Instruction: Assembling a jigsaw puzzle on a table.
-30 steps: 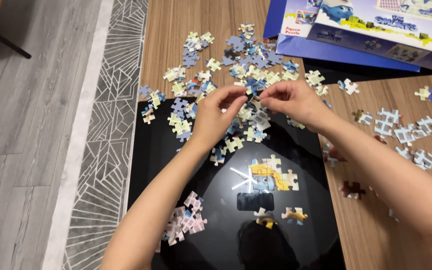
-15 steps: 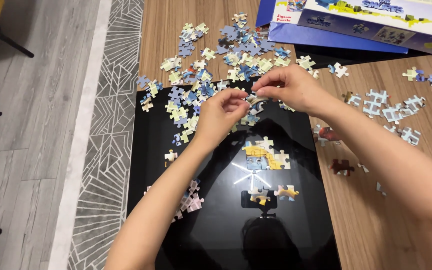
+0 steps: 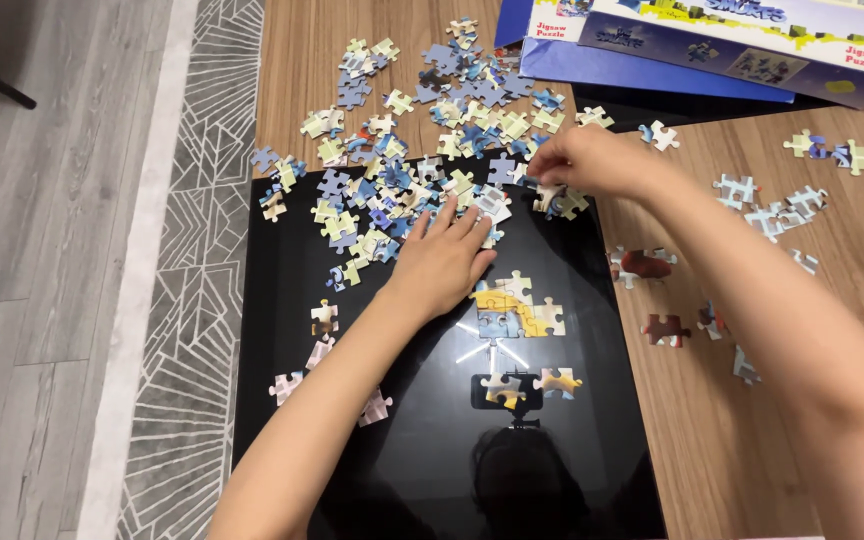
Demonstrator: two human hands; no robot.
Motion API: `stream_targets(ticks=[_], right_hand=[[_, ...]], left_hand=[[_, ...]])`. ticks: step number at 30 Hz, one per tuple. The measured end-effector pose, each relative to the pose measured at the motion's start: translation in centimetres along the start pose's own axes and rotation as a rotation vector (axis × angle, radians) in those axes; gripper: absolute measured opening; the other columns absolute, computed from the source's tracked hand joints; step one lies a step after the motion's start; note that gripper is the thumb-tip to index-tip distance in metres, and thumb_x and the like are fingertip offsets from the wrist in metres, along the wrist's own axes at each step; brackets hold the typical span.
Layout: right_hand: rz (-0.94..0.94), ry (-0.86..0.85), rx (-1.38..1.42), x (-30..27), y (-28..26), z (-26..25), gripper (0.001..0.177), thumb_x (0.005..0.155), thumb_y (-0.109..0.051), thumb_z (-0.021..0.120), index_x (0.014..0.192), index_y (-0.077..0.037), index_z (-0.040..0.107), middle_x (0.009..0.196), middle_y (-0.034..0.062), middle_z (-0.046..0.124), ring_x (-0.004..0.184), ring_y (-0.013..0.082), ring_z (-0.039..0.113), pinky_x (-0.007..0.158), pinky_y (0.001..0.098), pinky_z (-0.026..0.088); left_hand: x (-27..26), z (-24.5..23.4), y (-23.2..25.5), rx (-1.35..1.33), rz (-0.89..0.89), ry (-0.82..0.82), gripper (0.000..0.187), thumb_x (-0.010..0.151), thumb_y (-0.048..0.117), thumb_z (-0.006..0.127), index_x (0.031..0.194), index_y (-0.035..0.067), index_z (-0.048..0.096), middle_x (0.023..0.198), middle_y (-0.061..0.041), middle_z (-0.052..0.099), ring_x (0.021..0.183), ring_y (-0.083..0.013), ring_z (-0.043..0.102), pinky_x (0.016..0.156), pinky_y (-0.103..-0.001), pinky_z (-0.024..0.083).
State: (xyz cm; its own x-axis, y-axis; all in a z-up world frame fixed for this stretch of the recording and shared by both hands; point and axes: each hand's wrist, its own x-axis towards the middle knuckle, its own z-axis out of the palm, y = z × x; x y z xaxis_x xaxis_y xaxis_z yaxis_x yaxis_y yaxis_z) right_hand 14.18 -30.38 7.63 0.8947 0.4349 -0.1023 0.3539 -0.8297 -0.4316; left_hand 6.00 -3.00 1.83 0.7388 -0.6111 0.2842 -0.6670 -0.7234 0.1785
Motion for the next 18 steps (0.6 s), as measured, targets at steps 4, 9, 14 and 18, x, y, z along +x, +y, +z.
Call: stream_targets(ticks=[4,9,14,18], right_hand=[[-0.222,0.313,-0.255,-1.2,-2.4,2.0,0.02,0.084,-0.017,0.078,0.102,-0.007,0.078,0.101,0.0118,0.076,0.096,0.0338,0.071,0.085,0.0439,0.055],[-0.4,0.332,-0.27,-1.9,-5.0,4.8,0.022,0.086,-0.021,0.076,0.104,-0.009,0.075,0.102,0.008,0.074,0.099,0.031,0.068,0.087,0.0442,0.051],[-0.268,0.291,-0.376,-0.9,-5.3,4.8,0.032,0.089,-0.026,0.075,0.117,-0.012,0.072,0.102,0.0057,0.07,0.103,0.0282,0.065,0.087,0.0445,0.05],[-0.46,0.329,-0.347,0.5,-4.5,3.7,0.042,0.08,-0.03,0.077,0.117,-0.009,0.072,0.101,0.0081,0.068,0.097,0.0308,0.064,0.082,0.0434,0.049]], left_hand=[[0.4,0.8,-0.3,0.129,-0.019,0.044,0.057,0.099,0.046,0.054,0.142,0.009,0.056,0.149,-0.01,0.053,0.148,-0.0337,0.038,0.116,-0.056,0.028],[0.4,1.1,-1.1,0.128,-0.032,0.065,0.06,0.099,0.045,0.055,0.142,0.004,0.056,0.149,-0.012,0.054,0.145,-0.0314,0.041,0.117,-0.054,0.03],[0.4,0.5,-2.1,0.025,0.013,0.035,0.054,0.099,0.039,0.058,0.14,0.003,0.057,0.148,-0.013,0.056,0.144,-0.0319,0.044,0.117,-0.052,0.034],[0.7,0.3,-2.3,-0.064,0.056,0.057,0.047,0.098,0.03,0.06,0.136,0.004,0.058,0.144,-0.013,0.059,0.142,-0.0329,0.046,0.115,-0.053,0.035]])
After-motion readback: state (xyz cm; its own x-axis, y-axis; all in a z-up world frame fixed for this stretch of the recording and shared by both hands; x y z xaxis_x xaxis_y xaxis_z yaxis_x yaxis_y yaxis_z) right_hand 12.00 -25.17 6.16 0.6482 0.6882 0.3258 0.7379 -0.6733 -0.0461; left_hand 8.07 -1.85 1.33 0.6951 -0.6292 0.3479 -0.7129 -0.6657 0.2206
